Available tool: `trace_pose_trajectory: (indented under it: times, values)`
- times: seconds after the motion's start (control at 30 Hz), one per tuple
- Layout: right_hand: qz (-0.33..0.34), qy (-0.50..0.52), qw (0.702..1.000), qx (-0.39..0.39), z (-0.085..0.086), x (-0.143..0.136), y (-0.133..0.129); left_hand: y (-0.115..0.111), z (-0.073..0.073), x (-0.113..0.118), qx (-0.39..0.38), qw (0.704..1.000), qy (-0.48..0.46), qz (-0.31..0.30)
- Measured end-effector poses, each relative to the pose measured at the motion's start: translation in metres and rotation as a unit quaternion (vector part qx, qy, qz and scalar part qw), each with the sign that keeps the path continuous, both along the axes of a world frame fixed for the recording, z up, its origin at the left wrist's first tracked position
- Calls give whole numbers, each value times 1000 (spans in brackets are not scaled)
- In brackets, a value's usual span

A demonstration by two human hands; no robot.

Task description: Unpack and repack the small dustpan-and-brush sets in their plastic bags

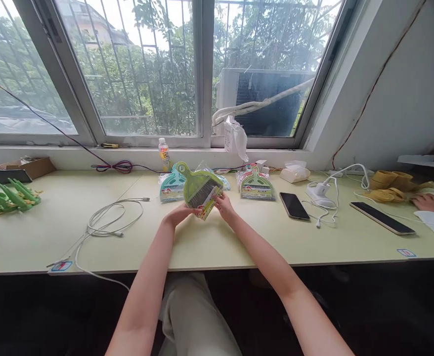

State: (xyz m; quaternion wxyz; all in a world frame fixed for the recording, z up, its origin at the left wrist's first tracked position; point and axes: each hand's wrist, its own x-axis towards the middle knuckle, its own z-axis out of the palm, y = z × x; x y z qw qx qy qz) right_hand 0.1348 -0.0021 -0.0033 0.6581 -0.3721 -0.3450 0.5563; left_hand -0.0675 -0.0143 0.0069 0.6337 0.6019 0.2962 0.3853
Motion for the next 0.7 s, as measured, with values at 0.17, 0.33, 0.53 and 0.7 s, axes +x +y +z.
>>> trace_pose_trajectory:
  times: [0.17,0.33,0.53,0.7]
  values:
    - [-13,-35,999,1,7,7,-3,6,3,-2,-37,991,-103,81]
    - [-32,-82,996,-15,12,15,-4,20,6,-4,-101,933,-41,344]
    - [-50,-92,994,-29,17,24,2,23,9,-6,-92,920,-56,378]
    - [-93,-82,992,-35,18,42,6,28,6,-30,-88,846,-165,499]
